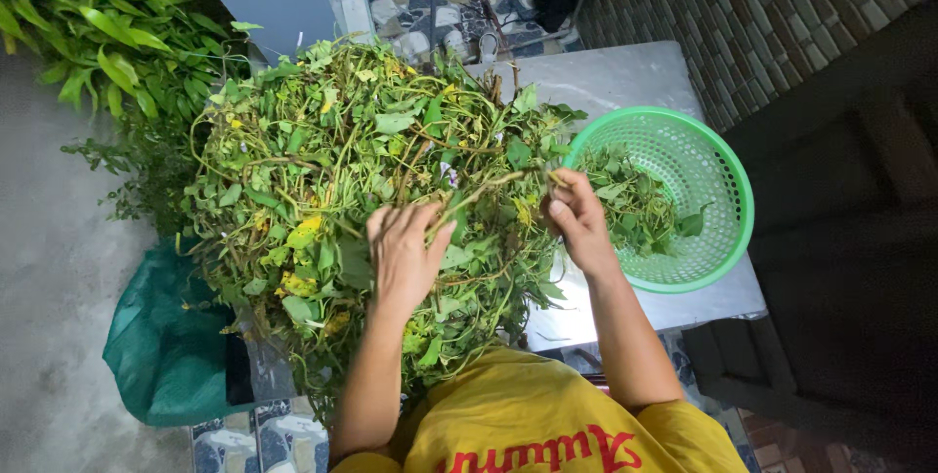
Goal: The person picks edible leaves from a large pile of leafy vines on a metal table, stripping usable leaves by hand and occasionally cutting stems with a small knife, and drops the picked leaves into a green perforated basket beside the pile.
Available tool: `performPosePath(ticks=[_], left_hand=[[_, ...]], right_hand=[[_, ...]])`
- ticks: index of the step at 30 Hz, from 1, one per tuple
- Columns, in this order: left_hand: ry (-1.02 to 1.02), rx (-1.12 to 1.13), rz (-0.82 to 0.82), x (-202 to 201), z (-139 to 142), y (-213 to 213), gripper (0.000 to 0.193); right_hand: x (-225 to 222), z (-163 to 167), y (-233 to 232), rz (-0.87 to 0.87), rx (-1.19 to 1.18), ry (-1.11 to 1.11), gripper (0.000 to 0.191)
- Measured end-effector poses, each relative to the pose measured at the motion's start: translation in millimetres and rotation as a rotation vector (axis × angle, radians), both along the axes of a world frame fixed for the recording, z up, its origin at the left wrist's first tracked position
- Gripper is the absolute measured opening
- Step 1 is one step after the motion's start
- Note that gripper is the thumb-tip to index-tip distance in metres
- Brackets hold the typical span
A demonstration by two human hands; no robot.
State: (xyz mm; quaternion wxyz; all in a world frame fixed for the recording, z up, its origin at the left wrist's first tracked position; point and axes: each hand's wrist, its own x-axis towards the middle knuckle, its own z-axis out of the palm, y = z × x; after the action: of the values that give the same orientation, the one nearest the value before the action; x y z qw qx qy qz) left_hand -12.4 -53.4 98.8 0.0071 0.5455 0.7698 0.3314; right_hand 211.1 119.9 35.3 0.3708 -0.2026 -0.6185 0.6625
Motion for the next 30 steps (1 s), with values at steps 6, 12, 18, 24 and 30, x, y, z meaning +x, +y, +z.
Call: performPosePath(ticks=[6,12,18,24,30], left_hand=[[-0.041,0.004,-0.059,22,-16,9,0.027],[0.098,0.010,-0.039,31,5,15,0.040],[0.291,0.085,-0.019,38,19,27,0.053],[-0.058,-0.089,-0.071,49,-11,41,0.020],[0.069,0.150,-0.138,65,-36,35,0.018]], right_hand=[[3,-4,9,-0.058,-0.135,0.042,0.038],[7,-4,9,0.025,-0.308,0.141,0.033],[4,-5,4,0.057,-0.212,0.101,0.032],[2,-10,5,-0.030,-0.268,0.090,0.029],[-10,-44,21,-0.298,-0.295,0.114,0.019]])
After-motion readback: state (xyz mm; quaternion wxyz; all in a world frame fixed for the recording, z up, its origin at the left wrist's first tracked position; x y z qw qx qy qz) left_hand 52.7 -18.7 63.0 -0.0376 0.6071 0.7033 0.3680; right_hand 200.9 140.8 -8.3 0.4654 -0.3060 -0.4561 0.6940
